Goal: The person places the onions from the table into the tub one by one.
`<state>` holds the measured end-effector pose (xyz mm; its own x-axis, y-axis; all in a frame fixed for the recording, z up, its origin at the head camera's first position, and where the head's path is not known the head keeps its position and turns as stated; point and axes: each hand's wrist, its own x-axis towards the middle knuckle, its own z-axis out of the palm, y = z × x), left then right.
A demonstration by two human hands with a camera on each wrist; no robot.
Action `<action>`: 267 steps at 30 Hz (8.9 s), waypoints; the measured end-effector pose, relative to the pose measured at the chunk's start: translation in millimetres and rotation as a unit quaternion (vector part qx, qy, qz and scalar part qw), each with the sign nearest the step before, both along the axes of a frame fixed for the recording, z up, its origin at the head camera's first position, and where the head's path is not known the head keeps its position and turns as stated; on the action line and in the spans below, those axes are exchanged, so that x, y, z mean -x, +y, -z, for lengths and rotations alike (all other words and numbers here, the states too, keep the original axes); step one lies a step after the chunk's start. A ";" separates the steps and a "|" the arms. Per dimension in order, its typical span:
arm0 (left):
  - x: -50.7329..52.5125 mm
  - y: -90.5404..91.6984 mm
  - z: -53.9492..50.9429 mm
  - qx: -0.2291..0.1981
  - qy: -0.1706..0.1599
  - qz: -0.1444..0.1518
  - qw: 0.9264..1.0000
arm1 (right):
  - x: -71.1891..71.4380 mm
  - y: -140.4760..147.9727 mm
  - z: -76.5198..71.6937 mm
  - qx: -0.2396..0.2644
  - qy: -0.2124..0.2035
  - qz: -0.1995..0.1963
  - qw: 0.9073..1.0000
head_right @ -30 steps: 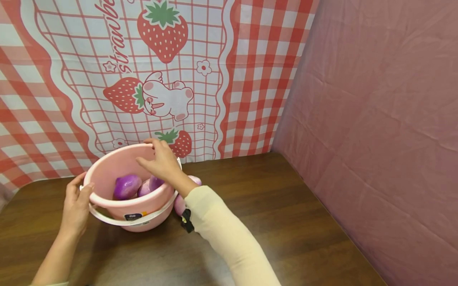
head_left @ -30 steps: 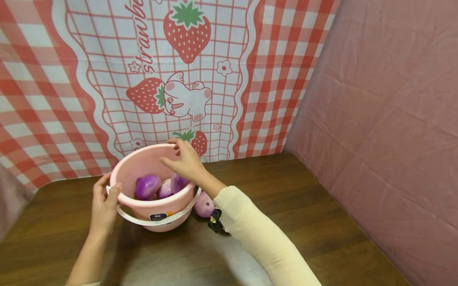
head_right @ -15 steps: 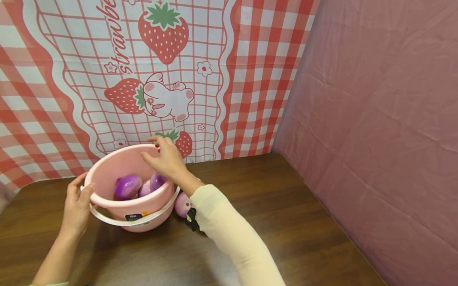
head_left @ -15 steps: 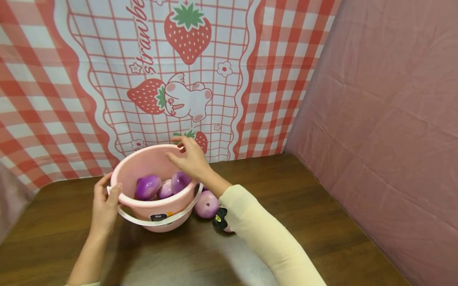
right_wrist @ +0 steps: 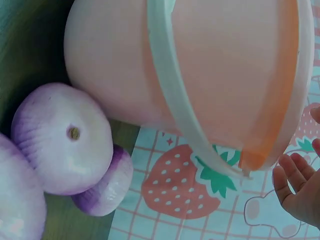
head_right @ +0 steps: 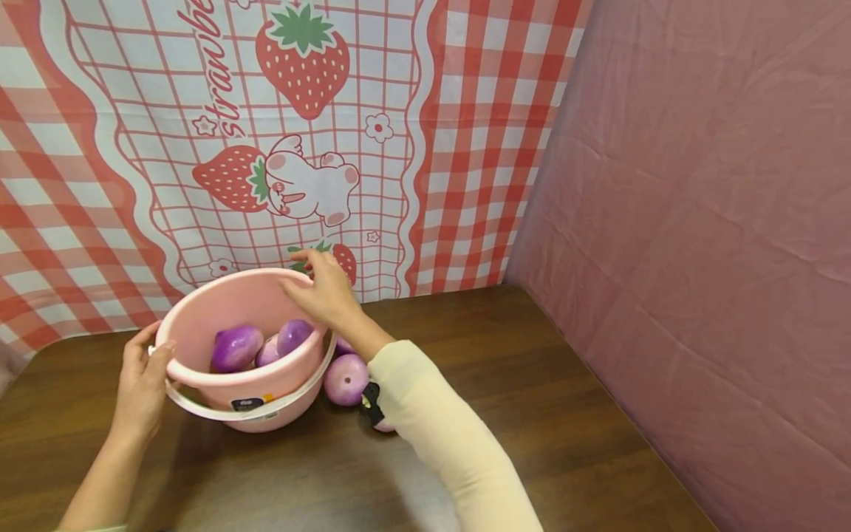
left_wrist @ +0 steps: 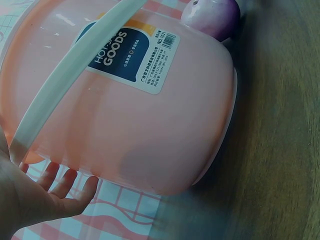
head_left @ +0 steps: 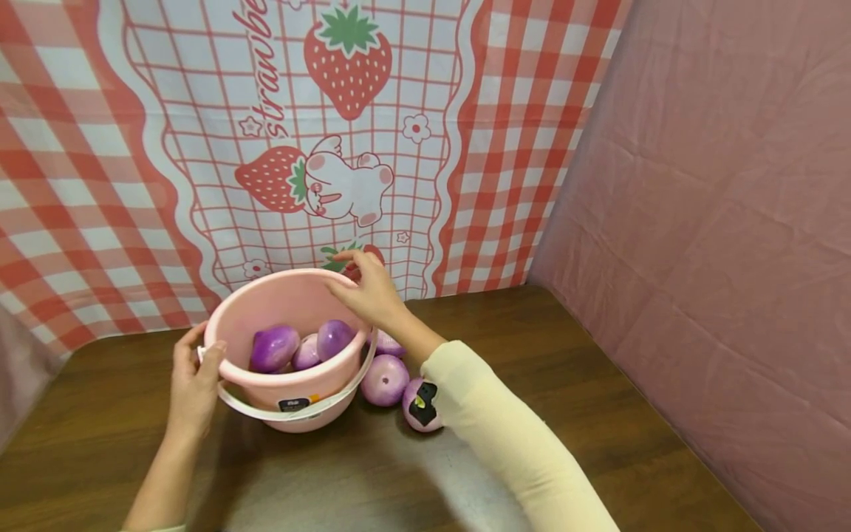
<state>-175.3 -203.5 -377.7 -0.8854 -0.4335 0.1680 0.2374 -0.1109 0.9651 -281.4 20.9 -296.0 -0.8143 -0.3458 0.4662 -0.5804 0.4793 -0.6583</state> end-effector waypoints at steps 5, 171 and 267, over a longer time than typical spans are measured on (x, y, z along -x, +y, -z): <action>-0.4 -0.2 0.1 0.005 -0.007 -0.003 1.000 | 3.1 5.3 2.7 0.007 -0.004 -0.003 1.000; 2.1 -1.2 2.7 -0.006 0.013 0.000 1.000 | 20.2 109.2 39.4 -0.042 -0.105 0.081 0.990; 2.3 -1.6 2.6 -0.010 0.009 0.010 1.000 | -0.2 53.5 -10.2 0.020 -0.088 -0.006 0.996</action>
